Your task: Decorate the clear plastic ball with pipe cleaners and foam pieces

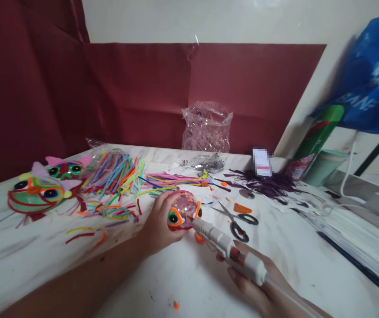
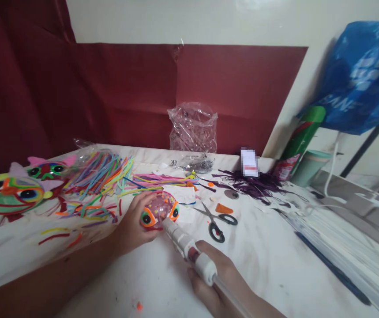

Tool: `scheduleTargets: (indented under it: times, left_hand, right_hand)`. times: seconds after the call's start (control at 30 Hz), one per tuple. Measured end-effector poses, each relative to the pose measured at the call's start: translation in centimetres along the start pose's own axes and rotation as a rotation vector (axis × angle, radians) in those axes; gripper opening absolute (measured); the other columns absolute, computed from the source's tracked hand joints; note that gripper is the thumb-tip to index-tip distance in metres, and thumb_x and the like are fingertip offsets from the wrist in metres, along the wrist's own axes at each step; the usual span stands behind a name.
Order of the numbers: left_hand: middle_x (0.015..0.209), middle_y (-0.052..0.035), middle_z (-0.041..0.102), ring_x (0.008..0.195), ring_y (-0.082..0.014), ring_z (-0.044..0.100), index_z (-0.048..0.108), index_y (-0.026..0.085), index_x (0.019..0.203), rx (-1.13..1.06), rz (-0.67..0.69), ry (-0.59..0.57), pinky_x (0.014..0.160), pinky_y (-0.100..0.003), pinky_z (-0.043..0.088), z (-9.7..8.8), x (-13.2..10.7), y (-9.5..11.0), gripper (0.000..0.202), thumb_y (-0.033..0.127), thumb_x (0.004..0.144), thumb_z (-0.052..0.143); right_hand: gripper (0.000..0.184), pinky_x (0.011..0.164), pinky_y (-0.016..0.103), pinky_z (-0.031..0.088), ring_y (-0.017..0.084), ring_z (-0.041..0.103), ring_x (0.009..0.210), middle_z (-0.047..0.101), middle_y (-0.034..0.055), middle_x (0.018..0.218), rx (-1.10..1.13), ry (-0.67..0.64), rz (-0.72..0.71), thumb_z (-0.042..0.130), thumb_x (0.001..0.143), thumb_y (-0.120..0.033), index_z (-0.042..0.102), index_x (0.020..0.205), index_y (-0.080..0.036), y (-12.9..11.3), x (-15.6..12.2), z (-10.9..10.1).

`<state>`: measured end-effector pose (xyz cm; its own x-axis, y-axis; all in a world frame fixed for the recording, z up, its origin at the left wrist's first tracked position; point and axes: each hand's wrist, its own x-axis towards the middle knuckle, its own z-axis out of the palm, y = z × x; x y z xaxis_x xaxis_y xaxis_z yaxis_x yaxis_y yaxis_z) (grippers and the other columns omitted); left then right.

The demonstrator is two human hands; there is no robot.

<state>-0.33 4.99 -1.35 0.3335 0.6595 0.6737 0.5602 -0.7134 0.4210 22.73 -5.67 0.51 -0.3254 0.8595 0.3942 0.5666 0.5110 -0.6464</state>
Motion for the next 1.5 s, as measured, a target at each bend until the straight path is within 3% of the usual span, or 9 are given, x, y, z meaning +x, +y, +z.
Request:
scheduleTargets:
  times: [0.27, 0.7, 1.1, 1.5]
  left_hand:
    - [0.128, -0.0128, 0.042, 0.121, -0.0289, 0.042, 0.037, 0.021, 0.127, 0.017, 0.017, 0.010, 0.102, -0.044, 0.038, -0.05, 0.05, 0.03, 0.075, 0.026, 0.061, 0.073]
    - [0.129, -0.0130, 0.041, 0.122, -0.0300, 0.040, 0.036, 0.021, 0.127, 0.025, 0.026, -0.010, 0.103, -0.047, 0.036, 0.01, 0.18, -0.04, 0.076, 0.019, 0.060, 0.072]
    - [0.129, -0.0126, 0.040, 0.122, -0.0290, 0.040, 0.036, 0.021, 0.127, 0.018, 0.043, -0.013, 0.103, -0.045, 0.036, -0.03, 0.15, -0.13, 0.077, 0.021, 0.060, 0.073]
    - [0.128, -0.0124, 0.041, 0.121, -0.0281, 0.040, 0.036, 0.021, 0.127, 0.035, 0.046, -0.002, 0.103, -0.044, 0.037, 0.07, 0.15, -0.06, 0.076, 0.022, 0.061, 0.072]
  right_hand:
    - [0.011, 0.058, 0.024, 0.046, 0.016, 0.059, 0.061, 0.063, 0.0024, 0.072, 0.010, 0.136, 0.056, 0.046, 0.081, -0.026, 0.056, 0.081, -0.023, -0.09, -0.40, 1.01]
    - [0.017, 0.049, 0.022, 0.043, 0.014, 0.054, 0.052, 0.062, 0.0022, 0.067, 0.072, 0.084, 0.098, 0.046, 0.084, -0.035, 0.056, 0.080, -0.021, 0.25, -0.30, 1.00]
    - [0.011, 0.059, 0.021, 0.049, 0.017, 0.063, 0.067, 0.063, 0.0028, 0.073, -0.025, 0.109, 0.036, 0.046, 0.081, -0.028, 0.053, 0.076, -0.021, 0.49, -0.29, 0.83]
    - [0.007, 0.055, 0.021, 0.047, 0.015, 0.058, 0.061, 0.060, 0.0018, 0.070, -0.015, 0.057, 0.015, 0.045, 0.081, -0.025, 0.050, 0.077, -0.021, 0.34, -0.09, 0.56]
